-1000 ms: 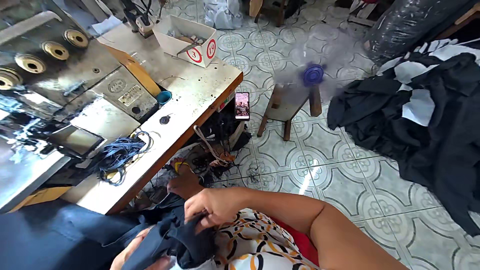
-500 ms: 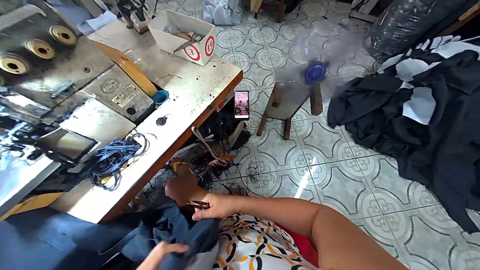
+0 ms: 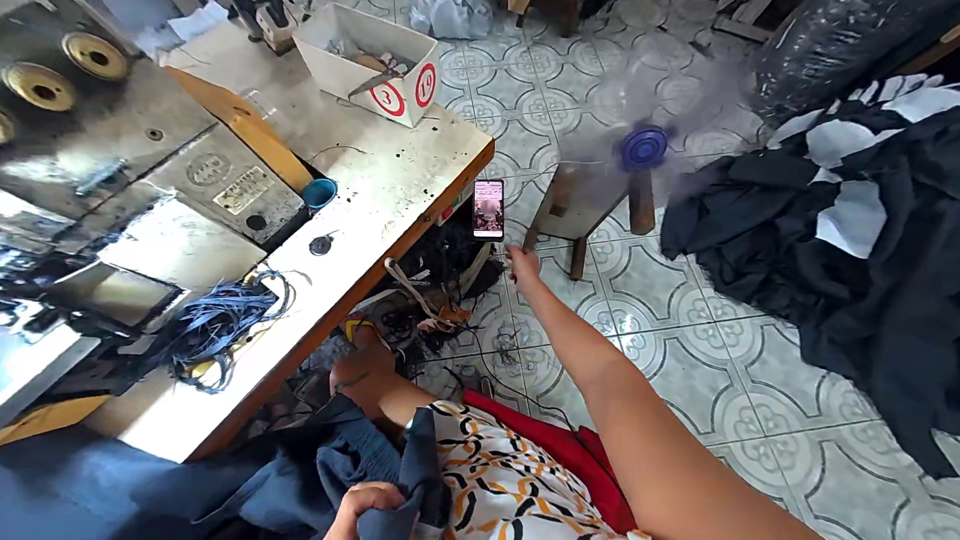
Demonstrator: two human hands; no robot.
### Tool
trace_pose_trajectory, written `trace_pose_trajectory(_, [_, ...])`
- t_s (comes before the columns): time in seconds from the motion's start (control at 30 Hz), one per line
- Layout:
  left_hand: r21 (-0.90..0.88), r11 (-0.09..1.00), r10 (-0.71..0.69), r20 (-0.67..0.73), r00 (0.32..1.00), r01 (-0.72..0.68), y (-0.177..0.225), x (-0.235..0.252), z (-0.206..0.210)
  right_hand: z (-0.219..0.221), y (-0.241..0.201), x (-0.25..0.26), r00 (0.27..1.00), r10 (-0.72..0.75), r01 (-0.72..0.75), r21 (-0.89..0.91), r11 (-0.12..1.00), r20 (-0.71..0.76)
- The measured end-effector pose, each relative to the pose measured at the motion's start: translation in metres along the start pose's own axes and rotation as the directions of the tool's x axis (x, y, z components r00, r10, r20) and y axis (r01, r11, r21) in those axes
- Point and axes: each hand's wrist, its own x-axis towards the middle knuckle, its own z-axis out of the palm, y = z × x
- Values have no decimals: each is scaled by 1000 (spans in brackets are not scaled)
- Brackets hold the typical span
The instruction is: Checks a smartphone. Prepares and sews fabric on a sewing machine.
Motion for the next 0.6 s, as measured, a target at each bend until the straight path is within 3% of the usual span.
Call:
trace_pose_trajectory(0.33, [-23, 998, -54, -59, 997, 53, -5, 14, 5, 25, -22, 50, 1000, 6, -5, -94, 996, 13])
trace_pose_trajectory(0.6, [-44, 997, -59, 18, 998, 60, -8, 27, 4, 28, -17, 56, 1000, 8, -8, -49, 999, 6])
